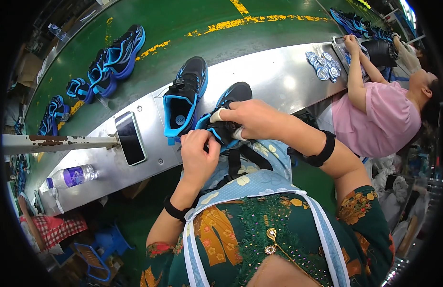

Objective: Inspecting components, inserting supporting materials, and preparing athletic footwear on an industrial conveyor line.

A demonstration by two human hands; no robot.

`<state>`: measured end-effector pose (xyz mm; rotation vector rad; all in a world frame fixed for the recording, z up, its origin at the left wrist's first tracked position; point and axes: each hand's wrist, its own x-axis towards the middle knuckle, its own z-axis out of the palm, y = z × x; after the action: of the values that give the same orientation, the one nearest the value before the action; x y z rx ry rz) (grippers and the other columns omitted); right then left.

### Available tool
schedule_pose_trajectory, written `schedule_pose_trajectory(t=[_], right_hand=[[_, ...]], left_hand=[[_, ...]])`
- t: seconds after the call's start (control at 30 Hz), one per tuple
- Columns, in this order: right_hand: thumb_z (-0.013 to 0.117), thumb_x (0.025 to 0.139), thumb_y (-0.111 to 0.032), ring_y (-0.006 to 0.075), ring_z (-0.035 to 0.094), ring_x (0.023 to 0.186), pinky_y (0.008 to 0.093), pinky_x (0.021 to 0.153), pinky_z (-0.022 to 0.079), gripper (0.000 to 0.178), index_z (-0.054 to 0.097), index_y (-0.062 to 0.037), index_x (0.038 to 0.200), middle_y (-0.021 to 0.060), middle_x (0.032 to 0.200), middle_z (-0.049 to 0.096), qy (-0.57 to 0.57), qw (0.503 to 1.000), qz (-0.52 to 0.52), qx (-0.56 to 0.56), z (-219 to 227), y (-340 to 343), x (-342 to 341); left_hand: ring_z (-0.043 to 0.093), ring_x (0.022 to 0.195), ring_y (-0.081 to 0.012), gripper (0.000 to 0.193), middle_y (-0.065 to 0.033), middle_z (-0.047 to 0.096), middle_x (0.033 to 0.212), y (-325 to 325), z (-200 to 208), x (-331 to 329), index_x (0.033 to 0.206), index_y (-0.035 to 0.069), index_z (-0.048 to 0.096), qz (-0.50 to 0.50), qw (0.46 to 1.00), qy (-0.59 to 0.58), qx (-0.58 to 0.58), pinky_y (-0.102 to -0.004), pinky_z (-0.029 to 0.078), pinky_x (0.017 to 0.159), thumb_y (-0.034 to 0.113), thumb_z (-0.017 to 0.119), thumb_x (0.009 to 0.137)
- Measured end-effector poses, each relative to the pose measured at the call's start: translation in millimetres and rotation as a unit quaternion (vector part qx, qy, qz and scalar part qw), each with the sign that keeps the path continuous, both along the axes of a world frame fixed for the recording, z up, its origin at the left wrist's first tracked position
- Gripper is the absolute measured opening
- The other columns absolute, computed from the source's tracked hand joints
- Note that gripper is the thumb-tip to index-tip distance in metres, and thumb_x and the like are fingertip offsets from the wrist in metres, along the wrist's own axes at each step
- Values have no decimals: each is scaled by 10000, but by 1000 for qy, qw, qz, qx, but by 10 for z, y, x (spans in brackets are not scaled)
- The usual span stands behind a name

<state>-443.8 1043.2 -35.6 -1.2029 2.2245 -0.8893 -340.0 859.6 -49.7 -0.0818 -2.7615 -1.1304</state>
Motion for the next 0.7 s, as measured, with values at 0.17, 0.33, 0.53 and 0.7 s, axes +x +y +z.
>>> schedule_pose_trajectory(t=[0.17,0.33,0.53,0.7], right_hand=[[654,677,13,376,622,889,449,760,501,533,544,-31,1197,187,912,589,94,993,12,71,-12,-218,17],[682,744,-33,336,622,819,399,750,507,521,563,-75,1250,175,910,604,-175,981,-21,-77,-16,-54,-132],[741,803,-196,342,608,741,405,666,481,344,656,-67,1111,153,772,588,14,973,-180,-144,-274,-83,155],[726,820,-194,338,635,788,407,707,496,287,668,-47,1061,160,843,645,14,986,-133,-97,-197,46,-33]], left_hand=[[525,629,-92,346,-12,593,666,-278,343,-179,919,-16,695,22,884,-358,299,-275,400,559,311,581,931],[508,579,-49,229,25,596,686,-217,239,-273,841,54,674,37,852,-446,273,-197,332,534,273,645,902],[460,526,-39,233,2,584,615,-98,179,-196,792,81,623,68,823,-422,374,-188,302,503,265,607,933],[546,596,-60,234,9,599,676,-106,183,-189,861,33,671,49,831,-420,361,-217,398,550,233,586,948]])
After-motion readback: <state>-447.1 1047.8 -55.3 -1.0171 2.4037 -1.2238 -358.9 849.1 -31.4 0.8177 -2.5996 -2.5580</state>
